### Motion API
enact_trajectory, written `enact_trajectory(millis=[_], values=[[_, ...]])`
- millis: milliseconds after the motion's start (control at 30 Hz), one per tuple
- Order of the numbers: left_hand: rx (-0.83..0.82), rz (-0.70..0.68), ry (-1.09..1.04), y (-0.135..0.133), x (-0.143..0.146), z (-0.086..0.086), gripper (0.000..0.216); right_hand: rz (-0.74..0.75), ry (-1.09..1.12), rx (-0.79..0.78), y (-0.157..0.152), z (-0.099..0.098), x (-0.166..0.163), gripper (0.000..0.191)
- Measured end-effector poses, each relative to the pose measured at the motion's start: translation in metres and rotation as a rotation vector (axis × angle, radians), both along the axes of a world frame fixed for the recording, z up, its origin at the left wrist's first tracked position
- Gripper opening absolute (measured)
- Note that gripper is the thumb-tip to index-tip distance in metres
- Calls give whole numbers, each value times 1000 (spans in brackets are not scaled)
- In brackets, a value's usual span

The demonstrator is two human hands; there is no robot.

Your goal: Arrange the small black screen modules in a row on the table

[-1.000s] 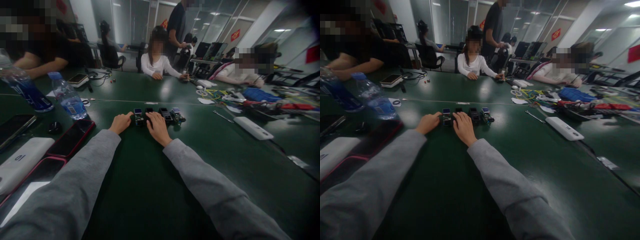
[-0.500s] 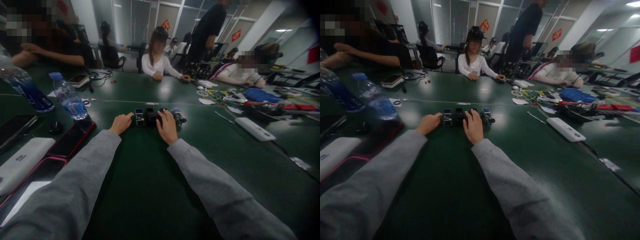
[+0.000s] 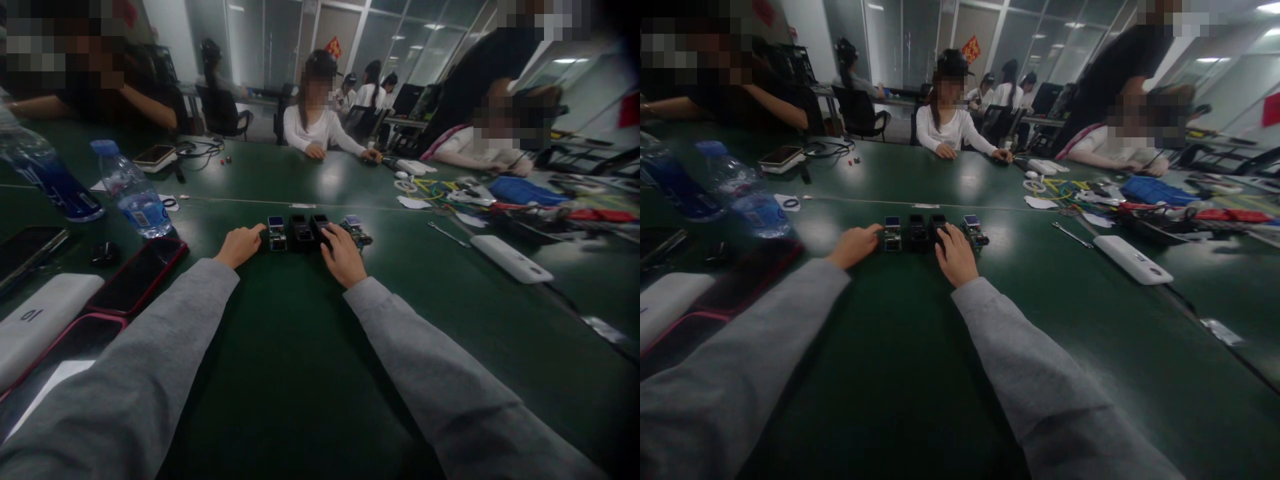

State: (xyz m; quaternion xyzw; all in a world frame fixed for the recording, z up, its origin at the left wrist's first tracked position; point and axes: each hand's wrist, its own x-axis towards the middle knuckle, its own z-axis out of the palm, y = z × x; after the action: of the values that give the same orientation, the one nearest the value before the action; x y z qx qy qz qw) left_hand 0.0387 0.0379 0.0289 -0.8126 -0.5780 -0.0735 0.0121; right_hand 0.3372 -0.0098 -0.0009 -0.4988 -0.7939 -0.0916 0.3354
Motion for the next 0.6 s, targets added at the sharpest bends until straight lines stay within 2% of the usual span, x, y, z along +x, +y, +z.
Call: enact_trajectory(millis=[167,300,367,467,600], values=[[-8,-34,-44,2,-1,-1,42,-255,75,98,5,8,19,44],[-26,-53,-75,1,-2,-1,42,-468,155,117,16,4,48,48],[-32,-55,-80,1,-2,0,42,-468,205,56,21,-3,59,50],[-39,-49,-78,0,-1,0,43,-388,236,-25,26,-11,63,50],[-34,-53,-81,0,-1,0,43,-299,185,-50,27,-14,58,49]])
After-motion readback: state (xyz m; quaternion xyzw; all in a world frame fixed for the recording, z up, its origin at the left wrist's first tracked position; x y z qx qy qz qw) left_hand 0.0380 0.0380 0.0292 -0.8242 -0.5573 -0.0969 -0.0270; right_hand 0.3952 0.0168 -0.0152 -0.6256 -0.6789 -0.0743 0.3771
